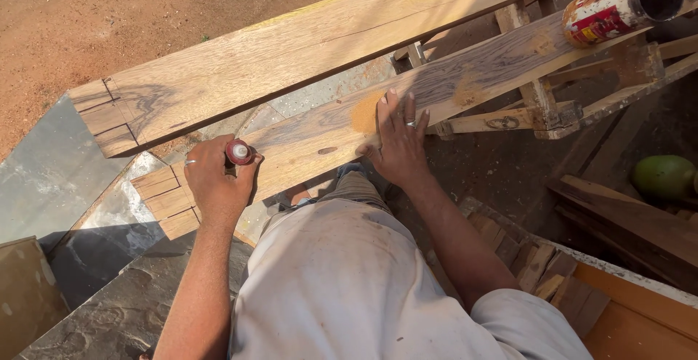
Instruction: Applying wood glue and filler to a wooden plank on a workbench.
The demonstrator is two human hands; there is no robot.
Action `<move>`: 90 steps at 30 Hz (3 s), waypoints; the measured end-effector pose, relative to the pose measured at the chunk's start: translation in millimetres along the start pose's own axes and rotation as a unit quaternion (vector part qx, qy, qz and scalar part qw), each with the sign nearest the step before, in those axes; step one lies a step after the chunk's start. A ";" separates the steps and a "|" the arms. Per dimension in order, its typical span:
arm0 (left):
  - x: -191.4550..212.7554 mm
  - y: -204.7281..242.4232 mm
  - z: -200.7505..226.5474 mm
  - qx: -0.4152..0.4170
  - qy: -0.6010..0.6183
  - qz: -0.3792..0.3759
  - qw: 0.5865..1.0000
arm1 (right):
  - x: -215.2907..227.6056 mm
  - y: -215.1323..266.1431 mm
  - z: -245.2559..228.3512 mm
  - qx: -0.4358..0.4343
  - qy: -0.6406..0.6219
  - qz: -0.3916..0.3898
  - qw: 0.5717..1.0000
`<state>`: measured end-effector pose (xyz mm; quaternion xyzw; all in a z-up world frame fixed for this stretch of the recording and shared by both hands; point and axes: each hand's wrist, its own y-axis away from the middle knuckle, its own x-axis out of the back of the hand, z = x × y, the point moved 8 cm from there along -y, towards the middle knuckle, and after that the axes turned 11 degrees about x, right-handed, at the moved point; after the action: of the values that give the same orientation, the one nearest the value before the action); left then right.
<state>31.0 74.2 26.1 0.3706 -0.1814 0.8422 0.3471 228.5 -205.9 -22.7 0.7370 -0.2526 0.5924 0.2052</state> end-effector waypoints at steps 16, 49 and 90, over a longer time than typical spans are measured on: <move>0.2 0.1 -1.5 -0.007 -0.006 0.005 1.000 | 9.2 1.5 10.7 0.017 -0.028 0.043 0.999; -4.8 0.8 -0.9 -0.008 -0.037 -0.003 0.999 | 37.1 74.4 176.1 -0.152 -0.039 0.174 0.972; 8.2 -0.9 3.4 0.017 0.005 -0.003 1.000 | -2.6 35.7 -4.3 0.043 -0.015 0.035 0.998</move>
<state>29.3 76.6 34.5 0.3729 -0.1645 0.8460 0.3439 202.8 -231.1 -24.3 0.7449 -0.2557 0.5979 0.1490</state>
